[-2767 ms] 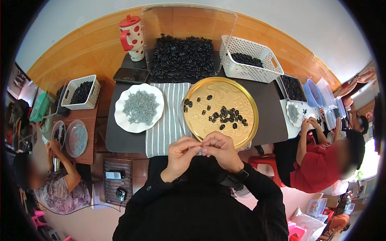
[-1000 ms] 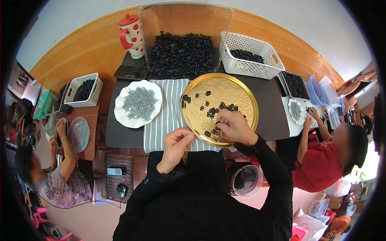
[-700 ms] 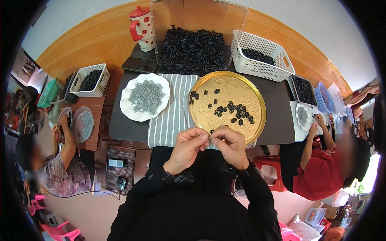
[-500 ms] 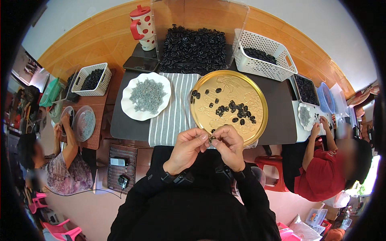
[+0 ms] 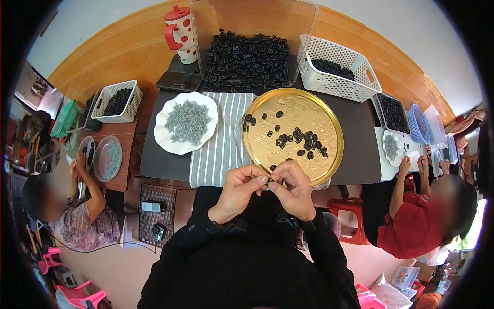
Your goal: The person assembles small plastic components by hand, fitting the pieces together and picking up parts from a tray.
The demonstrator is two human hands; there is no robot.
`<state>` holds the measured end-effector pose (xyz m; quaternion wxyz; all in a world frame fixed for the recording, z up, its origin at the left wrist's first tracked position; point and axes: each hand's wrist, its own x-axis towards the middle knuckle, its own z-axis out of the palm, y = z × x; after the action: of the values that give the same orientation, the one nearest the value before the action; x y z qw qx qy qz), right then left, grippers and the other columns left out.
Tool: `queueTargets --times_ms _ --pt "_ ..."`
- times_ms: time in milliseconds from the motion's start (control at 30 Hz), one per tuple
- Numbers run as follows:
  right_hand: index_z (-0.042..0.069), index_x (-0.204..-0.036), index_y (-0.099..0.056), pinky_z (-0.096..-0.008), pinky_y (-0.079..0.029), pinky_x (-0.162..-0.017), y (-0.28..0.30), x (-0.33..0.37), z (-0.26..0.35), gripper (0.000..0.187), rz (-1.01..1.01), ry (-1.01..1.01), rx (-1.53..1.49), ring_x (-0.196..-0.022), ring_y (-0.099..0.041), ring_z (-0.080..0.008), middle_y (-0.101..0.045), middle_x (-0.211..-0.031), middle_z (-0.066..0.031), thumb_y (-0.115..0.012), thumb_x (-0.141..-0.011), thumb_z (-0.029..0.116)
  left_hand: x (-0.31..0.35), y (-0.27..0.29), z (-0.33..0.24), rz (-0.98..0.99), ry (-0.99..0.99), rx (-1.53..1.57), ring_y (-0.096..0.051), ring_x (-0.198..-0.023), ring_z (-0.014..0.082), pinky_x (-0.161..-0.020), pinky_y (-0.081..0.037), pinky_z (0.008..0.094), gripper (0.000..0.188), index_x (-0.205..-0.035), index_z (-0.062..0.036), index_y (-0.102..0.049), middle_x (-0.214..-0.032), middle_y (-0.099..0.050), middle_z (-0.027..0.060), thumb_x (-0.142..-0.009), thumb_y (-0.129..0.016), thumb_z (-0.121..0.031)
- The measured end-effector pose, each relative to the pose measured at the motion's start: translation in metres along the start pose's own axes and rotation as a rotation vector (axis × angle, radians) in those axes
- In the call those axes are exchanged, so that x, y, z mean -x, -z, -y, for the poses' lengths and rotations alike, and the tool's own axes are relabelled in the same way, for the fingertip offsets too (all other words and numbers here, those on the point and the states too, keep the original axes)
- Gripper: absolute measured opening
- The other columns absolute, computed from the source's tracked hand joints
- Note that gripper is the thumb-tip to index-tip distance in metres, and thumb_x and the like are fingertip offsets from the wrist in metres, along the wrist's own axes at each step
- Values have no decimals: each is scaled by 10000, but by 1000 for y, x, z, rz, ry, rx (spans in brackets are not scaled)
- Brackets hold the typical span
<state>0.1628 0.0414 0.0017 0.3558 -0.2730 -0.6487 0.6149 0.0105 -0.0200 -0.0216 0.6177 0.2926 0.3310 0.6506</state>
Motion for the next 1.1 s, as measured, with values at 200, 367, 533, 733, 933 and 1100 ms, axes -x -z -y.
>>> queueTargets --times_ms 200,367,533,733,933,1100 --pt "28 -948 -501 -225 -385 -534 -3 2 3 263 -36 233 253 -592 -477 -74 -536 -701 -19 -610 -755 -114 6 -7 1 -42 -108 -254 -560 -687 86 -602 -463 207 68 -920 23 -640 -853 -624 54 -896 -591 -18" --pt "23 -985 -479 -198 -399 -604 -5 5 -10 271 -106 150 119 -683 -521 -68 -530 -771 -10 -574 -787 -137 0 -8 13 -87 -72 -13 -579 -719 98 -628 -474 208 100 -970 28 -645 -867 -629 54 -891 -593 -7" --pt "10 -991 -475 -202 -425 -675 -9 2 -8 245 -190 173 64 -750 -534 -69 -544 -847 -31 -571 -814 -128 -1 -19 3 -131 -55 30 -575 -710 100 -632 -473 217 125 -997 29 -649 -863 -627 50 -891 -589 2" --pt "-17 -1026 -501 -208 -439 -694 -11 3 -8 212 -194 107 6 -763 -541 -71 -560 -863 -29 -573 -844 -99 -3 -5 6 -76 -99 -49 -515 -691 76 -604 -425 207 90 -948 13 -670 -837 -592 29 -875 -619 -1" --pt "-19 -896 -584 -230 -431 -652 8 -8 -5 61 -100 54 126 -716 -534 -97 -577 -800 -46 -610 -842 -13 -1 1 -13 38 -90 -330 -515 -746 74 -616 -412 205 67 -926 33 -639 -896 -562 35 -886 -597 -3" --pt "-23 -897 -582 -240 -426 -650 16 -17 5 43 133 84 281 -692 -541 -123 -574 -787 -55 -586 -858 -6 -2 7 -14 83 -26 -438 -496 -749 61 -614 -399 200 52 -887 36 -610 -888 -545 30 -887 -581 -6"
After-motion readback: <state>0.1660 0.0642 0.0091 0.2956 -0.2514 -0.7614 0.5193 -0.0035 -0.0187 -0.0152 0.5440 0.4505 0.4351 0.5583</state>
